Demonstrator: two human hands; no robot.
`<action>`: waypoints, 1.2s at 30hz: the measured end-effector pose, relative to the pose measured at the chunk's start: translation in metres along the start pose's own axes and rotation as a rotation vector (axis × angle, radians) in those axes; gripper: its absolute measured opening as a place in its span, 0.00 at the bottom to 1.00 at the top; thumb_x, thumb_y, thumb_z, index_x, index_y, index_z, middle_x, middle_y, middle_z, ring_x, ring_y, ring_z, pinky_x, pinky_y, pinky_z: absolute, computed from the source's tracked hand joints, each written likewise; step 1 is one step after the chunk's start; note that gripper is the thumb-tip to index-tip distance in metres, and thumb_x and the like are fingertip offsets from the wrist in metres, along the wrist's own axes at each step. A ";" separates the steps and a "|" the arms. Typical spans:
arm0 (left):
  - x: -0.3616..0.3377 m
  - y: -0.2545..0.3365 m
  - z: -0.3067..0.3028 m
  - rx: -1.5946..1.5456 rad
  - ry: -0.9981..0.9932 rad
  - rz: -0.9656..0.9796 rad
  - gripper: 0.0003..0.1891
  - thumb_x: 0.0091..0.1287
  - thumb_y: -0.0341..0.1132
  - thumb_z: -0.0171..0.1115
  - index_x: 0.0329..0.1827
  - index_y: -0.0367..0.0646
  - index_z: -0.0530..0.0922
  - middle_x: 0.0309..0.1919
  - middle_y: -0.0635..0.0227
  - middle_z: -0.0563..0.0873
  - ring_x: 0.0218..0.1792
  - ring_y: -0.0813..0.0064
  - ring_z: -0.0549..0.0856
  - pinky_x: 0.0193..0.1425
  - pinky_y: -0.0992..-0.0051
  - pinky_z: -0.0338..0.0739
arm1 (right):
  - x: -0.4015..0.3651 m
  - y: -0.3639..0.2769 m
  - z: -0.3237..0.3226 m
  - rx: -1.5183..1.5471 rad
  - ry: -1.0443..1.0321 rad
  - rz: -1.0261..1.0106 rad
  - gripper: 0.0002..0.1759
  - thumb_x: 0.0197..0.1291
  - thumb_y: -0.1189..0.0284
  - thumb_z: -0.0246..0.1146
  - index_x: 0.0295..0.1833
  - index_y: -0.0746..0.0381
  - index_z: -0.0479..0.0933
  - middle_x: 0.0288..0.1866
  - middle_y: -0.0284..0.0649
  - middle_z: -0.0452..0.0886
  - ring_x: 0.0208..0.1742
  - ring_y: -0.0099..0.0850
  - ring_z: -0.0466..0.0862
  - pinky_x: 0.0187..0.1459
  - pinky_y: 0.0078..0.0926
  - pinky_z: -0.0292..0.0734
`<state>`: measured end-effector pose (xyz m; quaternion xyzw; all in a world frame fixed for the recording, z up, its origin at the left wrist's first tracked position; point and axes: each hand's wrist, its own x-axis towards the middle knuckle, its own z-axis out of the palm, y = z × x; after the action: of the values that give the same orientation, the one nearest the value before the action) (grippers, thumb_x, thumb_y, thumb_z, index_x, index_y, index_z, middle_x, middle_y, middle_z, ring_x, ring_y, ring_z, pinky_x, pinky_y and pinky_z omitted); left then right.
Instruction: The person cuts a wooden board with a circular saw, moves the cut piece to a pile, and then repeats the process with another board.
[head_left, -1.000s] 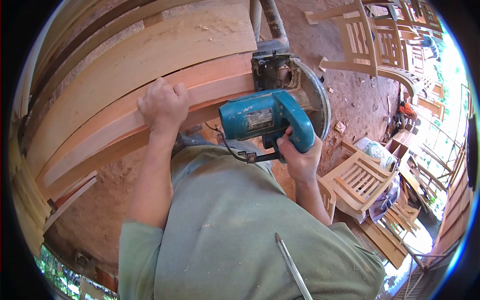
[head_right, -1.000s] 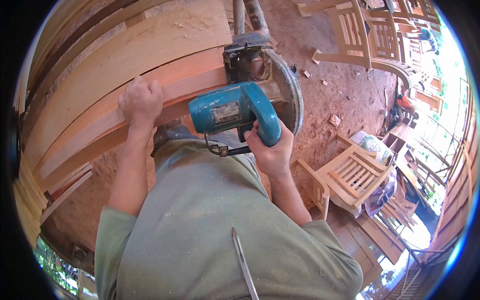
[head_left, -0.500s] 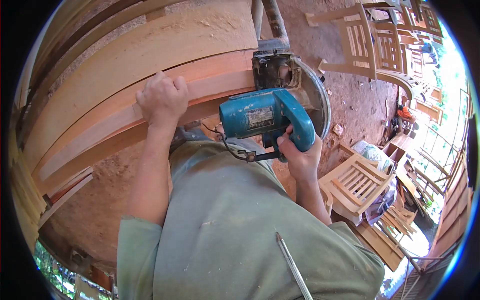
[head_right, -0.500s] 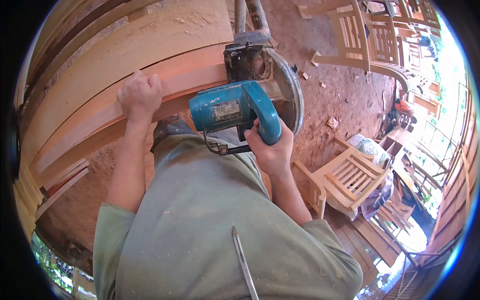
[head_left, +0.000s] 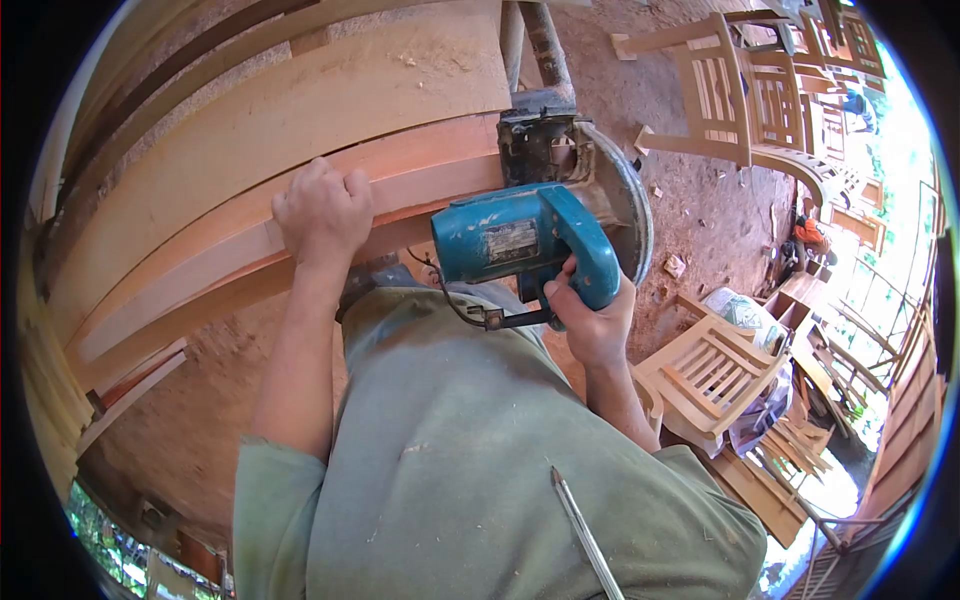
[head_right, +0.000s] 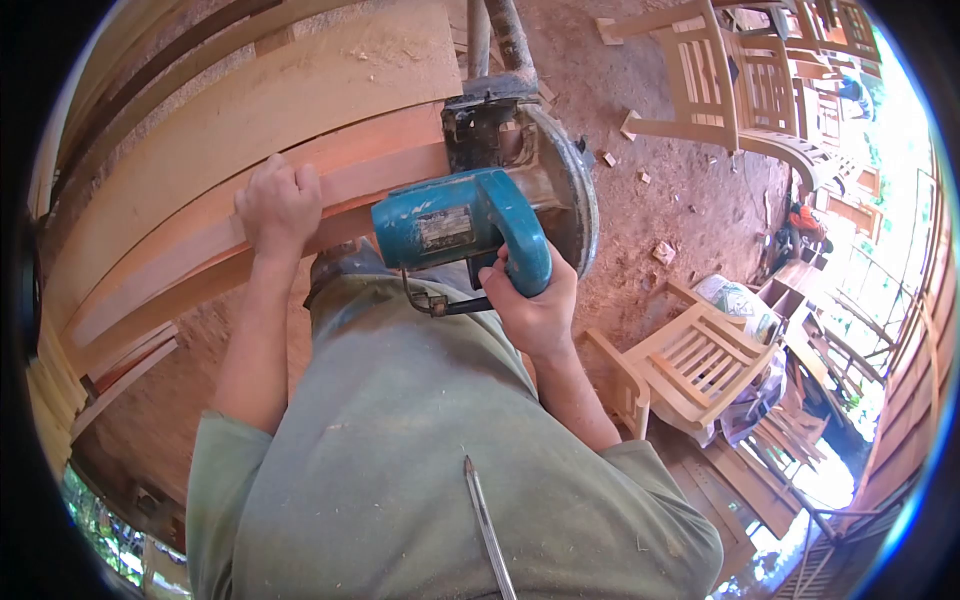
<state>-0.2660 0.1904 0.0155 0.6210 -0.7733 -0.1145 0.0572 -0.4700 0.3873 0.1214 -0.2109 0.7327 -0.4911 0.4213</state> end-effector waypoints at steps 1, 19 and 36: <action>0.000 0.001 0.000 0.003 -0.013 -0.005 0.16 0.62 0.41 0.51 0.27 0.39 0.81 0.35 0.57 0.86 0.41 0.54 0.85 0.49 0.53 0.72 | 0.000 -0.001 0.000 -0.004 -0.005 0.004 0.11 0.54 0.83 0.68 0.42 0.65 0.77 0.31 0.29 0.78 0.33 0.15 0.76 0.35 0.16 0.71; 0.011 -0.024 0.010 0.057 -0.043 0.113 0.20 0.66 0.42 0.48 0.27 0.33 0.78 0.36 0.48 0.84 0.42 0.44 0.82 0.49 0.48 0.72 | 0.017 0.000 -0.003 -0.017 -0.239 -0.139 0.14 0.55 0.73 0.68 0.44 0.65 0.74 0.30 0.50 0.80 0.32 0.48 0.83 0.36 0.40 0.77; 0.019 -0.061 0.021 0.155 -0.153 0.237 0.20 0.67 0.41 0.45 0.30 0.30 0.75 0.36 0.42 0.81 0.41 0.39 0.80 0.47 0.46 0.71 | 0.022 0.011 0.002 -0.011 -0.340 -0.217 0.14 0.54 0.75 0.67 0.44 0.64 0.73 0.31 0.53 0.82 0.36 0.54 0.84 0.37 0.46 0.78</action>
<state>-0.2170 0.1615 -0.0216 0.5174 -0.8498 -0.0937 -0.0367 -0.4796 0.3751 0.1023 -0.3709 0.6267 -0.4870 0.4823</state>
